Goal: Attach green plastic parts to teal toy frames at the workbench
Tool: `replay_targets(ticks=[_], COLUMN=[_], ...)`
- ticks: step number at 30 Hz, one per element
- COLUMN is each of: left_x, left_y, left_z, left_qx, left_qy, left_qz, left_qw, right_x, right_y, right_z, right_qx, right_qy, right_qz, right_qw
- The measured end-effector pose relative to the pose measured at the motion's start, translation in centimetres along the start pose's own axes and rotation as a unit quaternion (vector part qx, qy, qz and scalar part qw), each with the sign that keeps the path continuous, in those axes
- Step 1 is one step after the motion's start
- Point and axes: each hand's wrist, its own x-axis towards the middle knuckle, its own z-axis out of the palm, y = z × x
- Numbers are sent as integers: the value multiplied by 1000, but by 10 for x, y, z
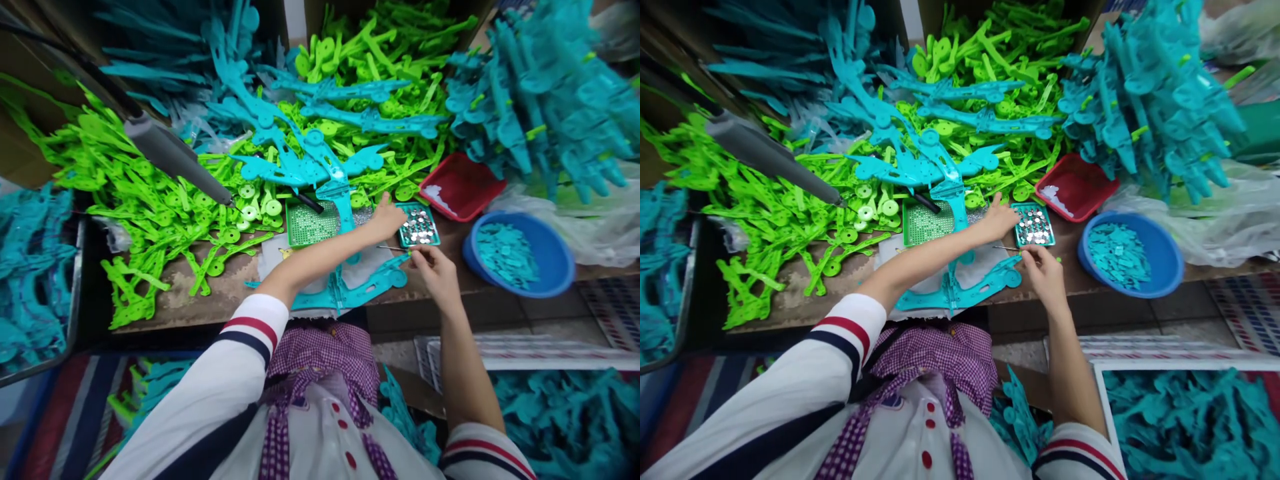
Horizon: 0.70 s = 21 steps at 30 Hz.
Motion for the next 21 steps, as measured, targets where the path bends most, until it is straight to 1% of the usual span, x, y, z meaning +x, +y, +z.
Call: replay_targets(ticks=[2,4,6,7,8,10,12,14,16,18,19,21], left_x=[-4,-7,-15,-22,-33,-66,-105,-141,-162,-168,-166,-160], left_y=[3,3,4,6,10,22,36,50,59,62,62,62], left_z=[1,-4,-15,-22,-30,-41,-42,-31,-12,8,16,31], left_qx=[7,10,3,-6,-20,-64,-125,-195,-256,-283,-280,-251], left_qy=[11,16,30,45,66,115,145,135,115,100,95,88], left_qz=[0,11,12,7,-2,-19,-29,-51,-99,-145,-159,-162], left_qw=[1000,1000,999,999,998,991,981,970,955,943,942,950], right_x=[-13,-23,-27,-28,-28,-26,-24,-22,-20,-19,-18,-17], right_y=[8,15,18,19,18,17,15,14,15,15,15,16], right_z=[6,15,22,25,27,28,27,26,26,26,26,26], right_qx=[40,65,63,50,32,-3,-22,-27,-27,-34,-40,-53], right_qy=[-9,2,31,47,56,54,42,45,55,53,47,25], right_qz=[25,37,41,40,38,29,19,19,30,34,30,9], right_qw=[999,997,997,997,997,998,999,998,998,997,998,998])
